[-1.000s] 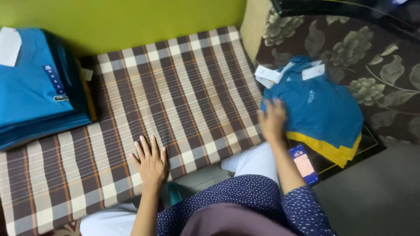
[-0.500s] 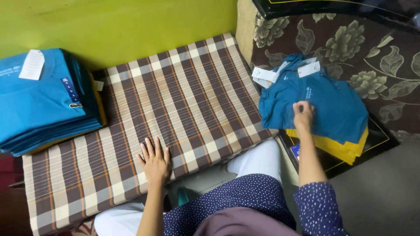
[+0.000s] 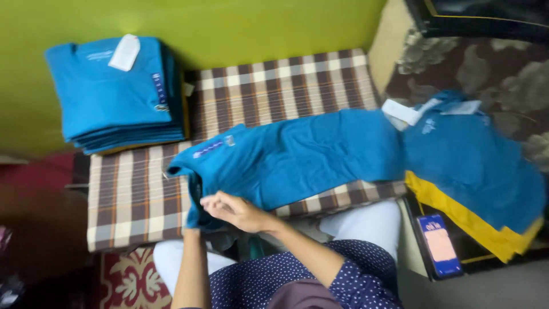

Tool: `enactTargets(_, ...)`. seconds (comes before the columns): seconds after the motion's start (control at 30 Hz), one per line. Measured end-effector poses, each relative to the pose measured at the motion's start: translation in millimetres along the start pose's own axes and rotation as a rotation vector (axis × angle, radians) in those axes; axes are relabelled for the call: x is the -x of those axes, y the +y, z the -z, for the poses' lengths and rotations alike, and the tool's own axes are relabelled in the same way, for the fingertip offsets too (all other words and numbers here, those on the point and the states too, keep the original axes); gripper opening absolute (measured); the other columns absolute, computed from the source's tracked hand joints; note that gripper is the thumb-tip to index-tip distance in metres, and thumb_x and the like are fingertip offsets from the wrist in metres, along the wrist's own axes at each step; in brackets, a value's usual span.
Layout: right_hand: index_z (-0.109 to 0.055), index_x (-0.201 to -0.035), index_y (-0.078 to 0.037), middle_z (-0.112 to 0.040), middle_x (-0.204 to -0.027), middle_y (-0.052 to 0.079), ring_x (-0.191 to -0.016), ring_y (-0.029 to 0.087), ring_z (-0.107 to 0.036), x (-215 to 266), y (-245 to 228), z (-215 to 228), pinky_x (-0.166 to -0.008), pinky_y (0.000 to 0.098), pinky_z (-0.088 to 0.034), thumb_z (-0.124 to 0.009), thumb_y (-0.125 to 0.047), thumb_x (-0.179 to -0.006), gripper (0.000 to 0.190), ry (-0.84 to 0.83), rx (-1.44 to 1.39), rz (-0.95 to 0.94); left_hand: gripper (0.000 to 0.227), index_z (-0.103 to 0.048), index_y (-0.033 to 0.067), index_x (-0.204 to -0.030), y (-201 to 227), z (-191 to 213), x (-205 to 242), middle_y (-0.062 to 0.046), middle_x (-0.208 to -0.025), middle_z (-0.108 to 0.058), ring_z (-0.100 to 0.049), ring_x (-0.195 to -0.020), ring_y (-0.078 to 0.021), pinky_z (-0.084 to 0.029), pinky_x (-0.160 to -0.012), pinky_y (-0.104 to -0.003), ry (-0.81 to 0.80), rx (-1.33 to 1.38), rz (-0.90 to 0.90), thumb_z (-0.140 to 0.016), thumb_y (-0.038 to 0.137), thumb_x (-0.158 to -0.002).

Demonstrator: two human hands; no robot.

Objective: Folding blue t-shirts and placing them into a stack.

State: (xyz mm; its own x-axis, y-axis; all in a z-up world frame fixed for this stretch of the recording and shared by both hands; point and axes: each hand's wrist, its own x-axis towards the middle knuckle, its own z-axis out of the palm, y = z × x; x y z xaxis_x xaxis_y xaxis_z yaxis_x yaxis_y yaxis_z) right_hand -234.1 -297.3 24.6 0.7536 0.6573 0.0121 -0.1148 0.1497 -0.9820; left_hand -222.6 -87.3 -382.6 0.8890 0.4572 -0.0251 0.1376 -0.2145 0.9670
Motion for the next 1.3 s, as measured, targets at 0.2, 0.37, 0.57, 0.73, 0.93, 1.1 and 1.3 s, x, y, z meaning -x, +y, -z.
enactTargets(0.2, -0.049, -0.150, -0.024, -0.049, -0.151, 0.018, -0.141, 0.037, -0.046, -37, 107, 96, -0.110, 0.0547, -0.038, -0.061, -0.048, -0.099, 0.058, 0.279, 1.468, 0.387, 0.024, -0.076, 0.0096, -0.099, 201, 79, -24, -0.013, -0.091, -0.076, -0.073, -0.094, -0.0344, -0.055, -0.080, -0.046, 0.429, -0.677, 0.055, -0.069, 0.032, -0.098)
enactTargets(0.37, -0.046, -0.153, -0.037, -0.043, -0.160, 0.006, -0.148, 0.032, -0.038, 16, 112, 214, -0.114, 0.0598, -0.029, -0.059, -0.056, -0.095, 0.062, 0.364, 1.694, 0.199, 0.054, -0.054, 0.0158, -0.145, 293, -9, 11, -0.017, -0.150, -0.047, -0.040, -0.141, -0.0382, -0.025, -0.118, -0.055, -0.004, -0.832, -0.516, -0.058, 0.038, -0.096)
enactTargets(0.57, -0.045, -0.159, -0.018, -0.045, -0.160, 0.021, -0.148, 0.042, -0.041, 87, 79, 328, -0.116, 0.0652, -0.028, -0.051, -0.052, -0.104, 0.064, 0.696, 1.718, -0.340, 0.069, -0.026, 0.0288, -0.163, 311, -39, -10, -0.010, -0.171, -0.019, -0.018, -0.157, -0.0301, -0.014, -0.125, -0.056, -0.381, -1.058, -0.257, -0.032, 0.064, -0.103)
enactTargets(0.73, -0.038, -0.162, -0.029, -0.029, -0.170, 0.017, -0.156, 0.037, -0.026, 78, 86, 396, -0.119, 0.0696, -0.016, -0.038, -0.054, -0.109, 0.059, 0.741, 1.642, -0.555, 0.066, -0.028, 0.0274, -0.162, 305, -44, -69, -0.012, -0.170, -0.020, -0.016, -0.157, -0.0329, -0.042, -0.113, -0.054, -0.303, -1.030, -0.139, -0.035, 0.059, -0.105)
enactTargets(0.93, -0.045, -0.158, -0.029, -0.059, -0.140, 0.020, -0.132, 0.044, -0.057, 58, 45, 458, -0.106, 0.0614, -0.043, -0.072, -0.060, -0.084, 0.084, 0.561, 1.480, -0.552, 0.052, -0.035, 0.0211, -0.151, 292, -36, -139, -0.013, -0.100, -0.075, -0.076, -0.095, -0.0316, -0.062, -0.077, -0.048, -0.485, -1.326, -0.168, -0.042, 0.029, -0.100)
enactTargets(1.1, -0.069, -0.134, -0.003, -0.072, -0.130, 0.022, -0.123, 0.040, -0.066, 29, -9, 450, -0.104, 0.0502, -0.052, -0.069, -0.048, -0.093, 0.061, 0.314, 1.458, -0.630, 0.032, -0.076, 0.0237, -0.110, 213, -61, -209, -0.007, -0.099, -0.078, -0.077, -0.096, -0.0295, -0.061, -0.077, -0.049, -0.650, -1.360, -0.082, -0.057, 0.038, -0.089)
enactTargets(1.3, -0.069, -0.112, -0.004, -0.074, -0.105, 0.022, -0.094, 0.043, -0.066, -31, -54, 517, -0.085, 0.0508, -0.051, -0.063, 0.011, -0.078, 0.038, 0.978, 1.410, 0.230, 0.052, -0.047, 0.0061, -0.120, 458, -63, -236, -0.022, -0.113, -0.052, -0.057, -0.097, -0.0491, -0.048, -0.070, -0.060, 0.083, -0.807, -0.531, -0.072, -0.001, -0.076)
